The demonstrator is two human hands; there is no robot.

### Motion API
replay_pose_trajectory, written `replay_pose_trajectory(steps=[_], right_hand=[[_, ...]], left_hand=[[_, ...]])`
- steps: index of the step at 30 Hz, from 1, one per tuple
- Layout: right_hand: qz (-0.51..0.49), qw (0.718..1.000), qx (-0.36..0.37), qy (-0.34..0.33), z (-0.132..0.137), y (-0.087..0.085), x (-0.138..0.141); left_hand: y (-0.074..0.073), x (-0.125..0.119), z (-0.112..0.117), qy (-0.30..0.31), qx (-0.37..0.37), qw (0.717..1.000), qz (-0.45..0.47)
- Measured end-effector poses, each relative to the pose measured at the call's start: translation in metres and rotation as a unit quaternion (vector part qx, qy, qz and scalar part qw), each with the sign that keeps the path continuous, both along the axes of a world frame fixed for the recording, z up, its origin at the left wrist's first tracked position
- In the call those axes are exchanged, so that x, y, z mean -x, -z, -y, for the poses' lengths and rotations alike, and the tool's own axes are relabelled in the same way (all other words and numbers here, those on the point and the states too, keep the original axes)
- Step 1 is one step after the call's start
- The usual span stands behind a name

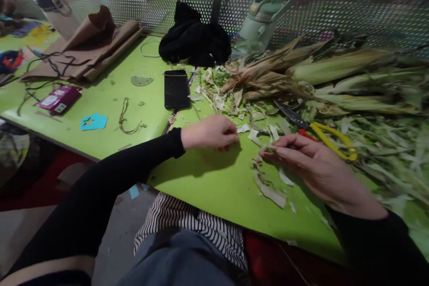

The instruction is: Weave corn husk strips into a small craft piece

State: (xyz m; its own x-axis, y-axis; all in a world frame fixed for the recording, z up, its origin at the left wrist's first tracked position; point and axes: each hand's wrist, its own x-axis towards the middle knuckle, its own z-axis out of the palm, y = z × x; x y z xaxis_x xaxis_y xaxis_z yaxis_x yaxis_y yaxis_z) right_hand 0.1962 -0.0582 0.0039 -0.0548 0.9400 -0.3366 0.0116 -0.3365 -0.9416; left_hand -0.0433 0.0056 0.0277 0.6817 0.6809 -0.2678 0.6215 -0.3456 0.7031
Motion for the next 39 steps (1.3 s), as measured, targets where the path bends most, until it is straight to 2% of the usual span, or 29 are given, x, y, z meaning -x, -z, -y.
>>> replay_pose_trajectory(steps=[3, 9, 14, 17, 21, 25, 27, 29, 31, 33, 39], right_hand=[[-0.022, 1.0, 0.001, -0.016, 0.0, 0.002, 0.005], [-0.037, 0.999, -0.023, -0.033, -0.002, 0.002, 0.006], [-0.033, 0.992, -0.098, 0.071, -0.004, -0.008, -0.006], [0.0, 0.993, -0.08, 0.088, -0.004, -0.008, -0.007], [0.006, 0.999, -0.028, 0.032, -0.005, -0.003, -0.001], [0.002, 0.998, -0.055, 0.018, -0.003, 0.002, 0.005], [0.003, 0.997, -0.072, 0.019, -0.001, 0.002, 0.007], [-0.001, 0.996, -0.087, 0.027, 0.001, 0.0, 0.009], [-0.016, 0.994, -0.103, 0.038, 0.004, -0.003, 0.01], [-0.035, 0.99, -0.123, 0.051, 0.006, -0.007, 0.012], [-0.027, 0.98, -0.193, 0.027, 0.014, -0.011, 0.015]], left_hand=[[0.015, -0.016, 0.009, 0.004, 0.007, 1.0, 0.011], [0.03, -0.033, 0.023, -0.017, -0.091, 0.996, 0.001], [0.037, -0.035, 0.027, -0.011, -0.106, 0.994, -0.004], [0.039, -0.034, 0.028, -0.013, -0.112, 0.994, 0.0], [0.036, -0.034, 0.029, -0.011, -0.102, 0.995, 0.001], [0.031, -0.035, 0.029, -0.019, -0.087, 0.996, 0.016], [0.032, -0.036, 0.028, -0.03, -0.081, 0.995, 0.053], [0.037, -0.037, 0.028, -0.058, -0.033, 0.991, 0.117], [0.043, -0.039, 0.028, -0.094, 0.051, 0.974, 0.202], [0.049, -0.041, 0.029, -0.113, 0.116, 0.944, 0.288], [0.052, -0.043, 0.034, -0.117, 0.204, 0.862, 0.449]])
